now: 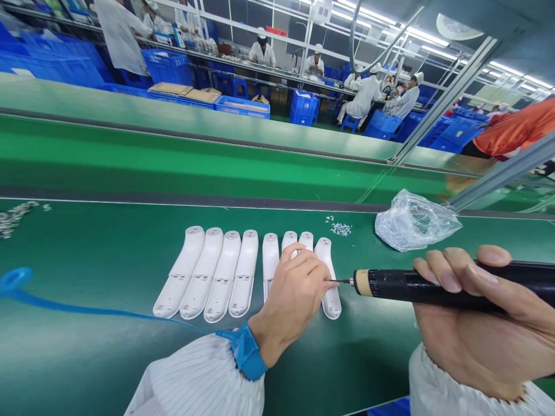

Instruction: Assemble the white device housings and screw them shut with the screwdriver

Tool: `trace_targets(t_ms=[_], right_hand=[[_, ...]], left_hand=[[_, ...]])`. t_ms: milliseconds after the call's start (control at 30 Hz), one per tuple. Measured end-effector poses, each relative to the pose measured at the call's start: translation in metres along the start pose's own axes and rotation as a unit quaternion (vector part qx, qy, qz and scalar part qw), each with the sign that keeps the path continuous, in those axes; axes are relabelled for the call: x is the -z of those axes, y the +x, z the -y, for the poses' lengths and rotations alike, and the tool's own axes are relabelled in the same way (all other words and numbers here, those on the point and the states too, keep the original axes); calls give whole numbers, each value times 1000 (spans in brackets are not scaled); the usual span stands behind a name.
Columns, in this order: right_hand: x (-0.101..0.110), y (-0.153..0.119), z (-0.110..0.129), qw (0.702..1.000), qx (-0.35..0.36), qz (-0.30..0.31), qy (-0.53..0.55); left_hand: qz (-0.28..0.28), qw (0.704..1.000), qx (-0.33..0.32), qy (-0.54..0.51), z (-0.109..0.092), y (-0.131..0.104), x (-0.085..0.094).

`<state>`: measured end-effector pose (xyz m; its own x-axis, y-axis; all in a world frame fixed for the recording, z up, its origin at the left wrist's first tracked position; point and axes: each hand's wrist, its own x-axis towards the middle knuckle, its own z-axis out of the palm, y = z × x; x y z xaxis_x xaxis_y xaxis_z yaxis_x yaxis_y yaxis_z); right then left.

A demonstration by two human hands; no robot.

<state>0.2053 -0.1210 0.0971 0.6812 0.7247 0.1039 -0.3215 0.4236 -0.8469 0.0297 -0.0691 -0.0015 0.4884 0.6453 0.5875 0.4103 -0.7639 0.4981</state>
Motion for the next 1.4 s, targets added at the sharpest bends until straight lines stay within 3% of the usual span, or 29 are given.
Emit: trace_targets(t_ms=[367,533,700,833,1033,1167,1400], right_hand=[[-6,-8,1,1000,-9,-24,-1],[-9,-14,16,998,5,-55,-36],[10,-24,20,990,37,16,-135],[22,-37,14,978,50,70,-188],[11,-51,13,977,-9,77,-198],[11,-49,8,974,21,142,-175],[11,-55,1,969,31,161,-186]], left_hand=[[4,999,33,-35,-1,-2,-2],[122,988,60,-69,3,-5,10],[210,977,29,-11,4,-10,6],[211,977,22,19,0,-11,-1],[188,982,2,34,2,-11,-5],[186,982,-4,38,3,-12,-6],[189,980,-10,58,2,-10,-7]])
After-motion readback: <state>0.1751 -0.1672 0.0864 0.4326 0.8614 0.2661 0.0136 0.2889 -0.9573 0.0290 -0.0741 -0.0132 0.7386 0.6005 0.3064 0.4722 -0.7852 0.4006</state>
